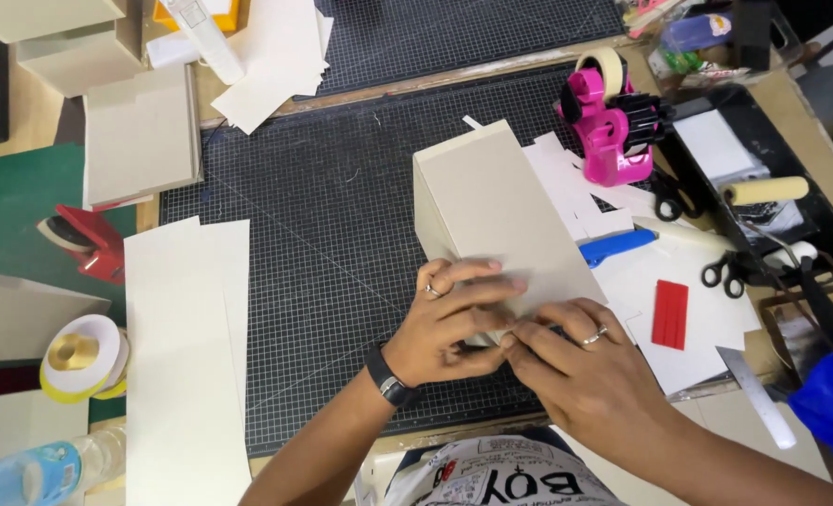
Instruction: Folding cardboard edges and securing them with tape to assemble a box
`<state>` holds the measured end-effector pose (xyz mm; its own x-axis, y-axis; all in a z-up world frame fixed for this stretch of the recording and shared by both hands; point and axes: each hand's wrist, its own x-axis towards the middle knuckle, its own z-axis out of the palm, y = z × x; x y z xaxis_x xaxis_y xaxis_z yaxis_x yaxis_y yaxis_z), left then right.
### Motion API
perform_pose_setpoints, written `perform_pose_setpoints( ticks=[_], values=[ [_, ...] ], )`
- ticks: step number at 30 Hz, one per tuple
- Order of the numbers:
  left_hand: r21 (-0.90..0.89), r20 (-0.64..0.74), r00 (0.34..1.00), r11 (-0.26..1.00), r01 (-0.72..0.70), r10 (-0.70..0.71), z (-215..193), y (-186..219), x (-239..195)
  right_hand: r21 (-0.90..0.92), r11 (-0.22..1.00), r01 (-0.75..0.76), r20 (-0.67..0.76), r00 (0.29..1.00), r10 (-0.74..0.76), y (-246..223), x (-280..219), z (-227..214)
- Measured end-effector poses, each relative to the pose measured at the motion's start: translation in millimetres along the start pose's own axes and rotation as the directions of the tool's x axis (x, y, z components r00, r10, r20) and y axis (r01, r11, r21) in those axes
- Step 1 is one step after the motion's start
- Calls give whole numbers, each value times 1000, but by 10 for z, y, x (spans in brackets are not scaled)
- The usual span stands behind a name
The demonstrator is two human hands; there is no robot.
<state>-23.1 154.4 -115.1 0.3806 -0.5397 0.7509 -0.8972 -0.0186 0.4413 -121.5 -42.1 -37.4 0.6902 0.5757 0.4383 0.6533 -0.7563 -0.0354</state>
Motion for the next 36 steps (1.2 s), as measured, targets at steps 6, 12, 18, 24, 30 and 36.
perform_pose_setpoints(
  ticks=[6, 12, 18, 24, 30, 36],
  values=[
    [-48, -107, 992, 997, -65, 59, 74, -46, -15, -88, 996, -3, 16, 1000, 5, -8, -22, 22],
    [-43, -150, 986, 996, -75, 68, 135, -78, -60, -37, 999, -34, -21, 999, 33, 42, -46, -48],
    [1, -129, 991, 999, -37, 37, 115, -28, -42, 544, 823, -166, -102, 960, 261, 1075, -302, 207],
    [39, -53, 998, 999, -20, 22, 42, 47, -6, 544, 528, -652, -313, 426, 849, 3158, -802, 1365],
    [26, -77, 993, 995, 94, -92, 192, 76, -85, 839, 219, -497, -30, 360, 932, 4471, -600, 2033],
    [131, -407, 845, 894, 429, -346, 485, 154, -41, 667, 318, -674, -62, 375, 925, 4462, -500, 2122]
  ],
)
